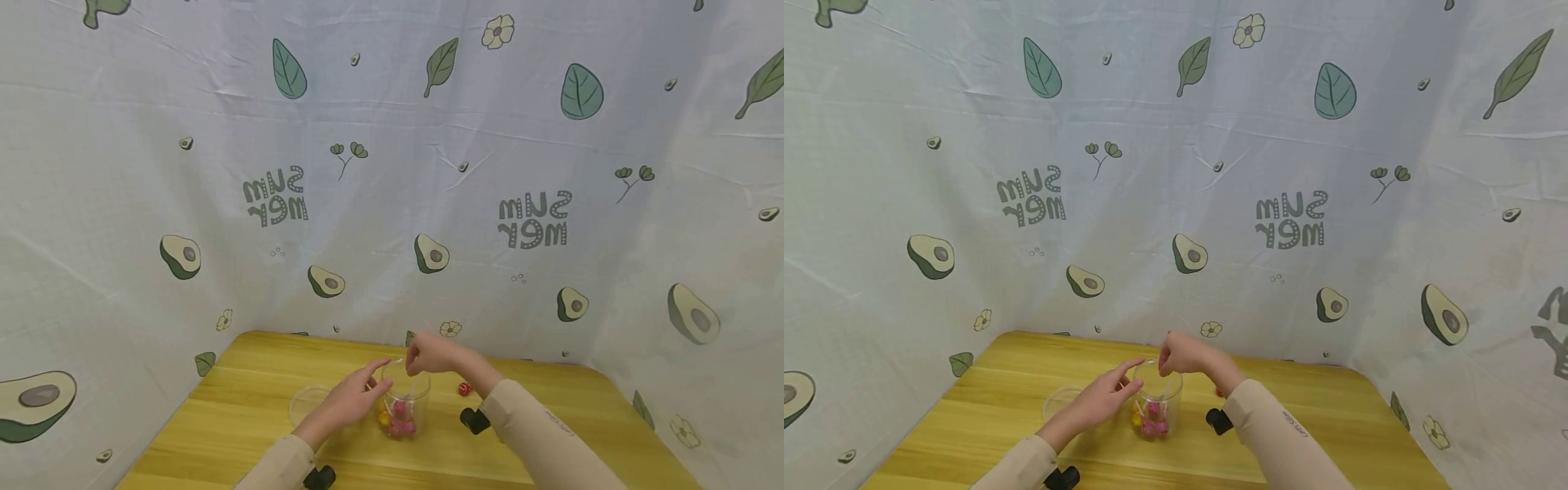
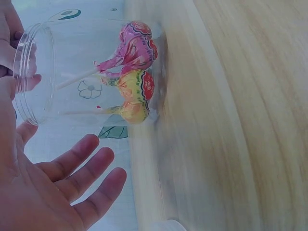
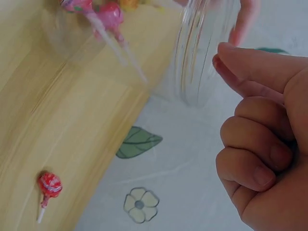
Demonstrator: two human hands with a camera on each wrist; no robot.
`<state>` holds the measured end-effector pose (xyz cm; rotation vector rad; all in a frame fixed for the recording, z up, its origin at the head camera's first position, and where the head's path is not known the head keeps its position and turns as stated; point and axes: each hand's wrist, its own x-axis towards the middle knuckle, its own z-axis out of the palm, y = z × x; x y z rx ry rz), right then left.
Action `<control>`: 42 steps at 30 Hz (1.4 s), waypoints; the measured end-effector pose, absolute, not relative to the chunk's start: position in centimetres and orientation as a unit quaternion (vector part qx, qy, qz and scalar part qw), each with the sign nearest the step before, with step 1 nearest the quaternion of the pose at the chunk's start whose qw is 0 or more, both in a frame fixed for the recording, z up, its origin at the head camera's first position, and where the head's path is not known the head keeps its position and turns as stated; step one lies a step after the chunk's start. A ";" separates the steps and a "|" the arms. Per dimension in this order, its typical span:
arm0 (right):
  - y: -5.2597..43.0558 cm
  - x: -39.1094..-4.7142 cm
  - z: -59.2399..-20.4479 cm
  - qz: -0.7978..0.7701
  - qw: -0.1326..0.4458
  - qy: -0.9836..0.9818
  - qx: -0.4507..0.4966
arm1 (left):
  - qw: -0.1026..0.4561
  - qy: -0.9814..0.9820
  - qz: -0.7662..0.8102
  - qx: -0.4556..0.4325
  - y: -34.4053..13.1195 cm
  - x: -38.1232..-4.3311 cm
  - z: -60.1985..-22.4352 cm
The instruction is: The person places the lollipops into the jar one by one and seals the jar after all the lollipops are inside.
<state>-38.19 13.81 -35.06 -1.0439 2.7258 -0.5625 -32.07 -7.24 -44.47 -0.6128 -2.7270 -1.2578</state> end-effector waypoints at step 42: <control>27.6 -39.4 -43.0 -0.392 0.003 0.914 -0.108 | 0.042 -0.887 -0.413 -0.203 -7.1 -32.0 -44.6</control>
